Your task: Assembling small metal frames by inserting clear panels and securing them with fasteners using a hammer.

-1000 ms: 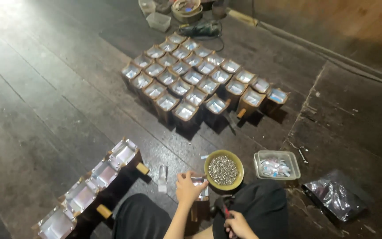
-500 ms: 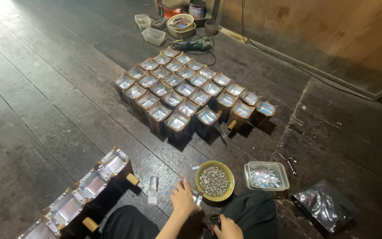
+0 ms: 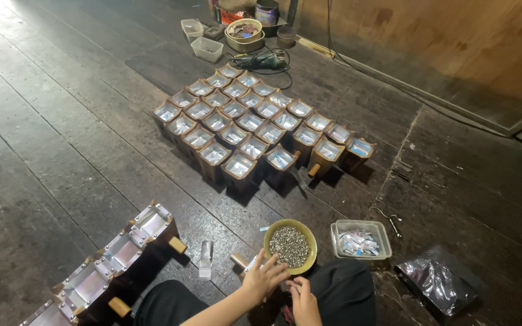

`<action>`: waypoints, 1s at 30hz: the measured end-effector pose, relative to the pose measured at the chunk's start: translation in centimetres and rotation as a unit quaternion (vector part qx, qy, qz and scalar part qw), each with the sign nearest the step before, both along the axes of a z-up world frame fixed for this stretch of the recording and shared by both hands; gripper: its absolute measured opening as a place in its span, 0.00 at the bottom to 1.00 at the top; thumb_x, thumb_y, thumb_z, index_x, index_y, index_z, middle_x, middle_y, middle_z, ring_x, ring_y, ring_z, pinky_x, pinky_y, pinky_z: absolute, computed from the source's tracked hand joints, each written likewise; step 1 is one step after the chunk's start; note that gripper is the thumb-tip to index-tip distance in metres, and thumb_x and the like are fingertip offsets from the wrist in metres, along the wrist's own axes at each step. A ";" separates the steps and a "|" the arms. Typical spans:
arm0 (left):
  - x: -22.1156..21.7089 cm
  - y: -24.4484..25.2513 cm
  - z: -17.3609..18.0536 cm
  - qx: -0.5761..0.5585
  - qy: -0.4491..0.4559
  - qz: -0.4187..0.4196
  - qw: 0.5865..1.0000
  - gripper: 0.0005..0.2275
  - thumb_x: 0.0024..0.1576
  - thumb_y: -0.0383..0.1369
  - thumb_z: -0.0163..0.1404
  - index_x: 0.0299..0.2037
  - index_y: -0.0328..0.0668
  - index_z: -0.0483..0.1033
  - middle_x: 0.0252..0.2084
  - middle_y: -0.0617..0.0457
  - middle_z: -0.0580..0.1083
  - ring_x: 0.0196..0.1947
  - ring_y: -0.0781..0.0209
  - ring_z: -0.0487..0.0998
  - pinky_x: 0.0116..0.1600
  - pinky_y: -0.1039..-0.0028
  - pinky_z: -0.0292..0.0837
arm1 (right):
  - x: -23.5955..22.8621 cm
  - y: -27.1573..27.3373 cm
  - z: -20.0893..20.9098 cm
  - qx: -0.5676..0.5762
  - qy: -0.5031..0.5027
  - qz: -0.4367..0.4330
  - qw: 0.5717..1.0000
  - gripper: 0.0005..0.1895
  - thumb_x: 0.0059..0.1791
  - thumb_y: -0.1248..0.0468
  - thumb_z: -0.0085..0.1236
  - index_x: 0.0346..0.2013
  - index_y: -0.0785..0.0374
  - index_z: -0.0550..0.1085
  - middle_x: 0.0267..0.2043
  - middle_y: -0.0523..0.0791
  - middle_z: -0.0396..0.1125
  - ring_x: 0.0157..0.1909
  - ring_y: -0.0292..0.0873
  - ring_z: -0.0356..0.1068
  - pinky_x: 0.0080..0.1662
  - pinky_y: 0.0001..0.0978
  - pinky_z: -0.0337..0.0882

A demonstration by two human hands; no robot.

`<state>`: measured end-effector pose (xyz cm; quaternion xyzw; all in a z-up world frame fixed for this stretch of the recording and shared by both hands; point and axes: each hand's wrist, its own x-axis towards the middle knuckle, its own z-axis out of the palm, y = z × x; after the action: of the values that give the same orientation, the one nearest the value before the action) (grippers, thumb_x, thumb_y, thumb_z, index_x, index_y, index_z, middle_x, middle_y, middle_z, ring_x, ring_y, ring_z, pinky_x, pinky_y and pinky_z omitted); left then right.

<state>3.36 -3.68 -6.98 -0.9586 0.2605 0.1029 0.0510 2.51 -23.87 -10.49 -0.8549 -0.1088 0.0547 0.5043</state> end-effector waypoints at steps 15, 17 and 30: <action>-9.8 -0.9 6.2 -0.504 0.014 0.212 0.837 0.11 0.53 0.26 0.52 0.46 0.38 0.77 0.44 0.45 0.78 0.42 0.49 0.79 0.51 0.65 0.75 | -2.8 2.5 7.0 0.114 -0.167 0.080 0.976 0.04 0.41 0.68 0.68 0.26 0.64 0.79 0.36 0.44 0.73 0.38 0.40 0.75 0.44 0.29 0.74; -10.7 -0.7 4.5 -0.540 -0.029 0.227 0.810 0.11 0.53 0.27 0.53 0.45 0.40 0.79 0.40 0.47 0.79 0.38 0.50 0.81 0.46 0.67 0.76 | -3.0 2.9 7.4 0.095 -0.164 0.108 0.976 0.04 0.41 0.67 0.68 0.27 0.63 0.80 0.37 0.43 0.74 0.40 0.40 0.74 0.46 0.30 0.73; -11.6 3.3 5.8 -0.594 -0.215 0.443 0.637 0.08 0.53 0.25 0.54 0.41 0.37 0.81 0.37 0.54 0.83 0.35 0.62 0.84 0.44 0.75 0.78 | -1.7 -1.8 5.5 -0.411 0.100 0.149 0.894 0.18 0.46 0.43 0.57 0.31 0.53 0.73 0.31 0.39 0.74 0.36 0.46 0.75 0.41 0.36 0.74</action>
<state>-8.22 -0.40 -1.19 -0.7782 -0.2084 -0.2723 -0.5261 0.84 -25.68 -4.97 -0.9497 -0.1515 0.2544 0.1017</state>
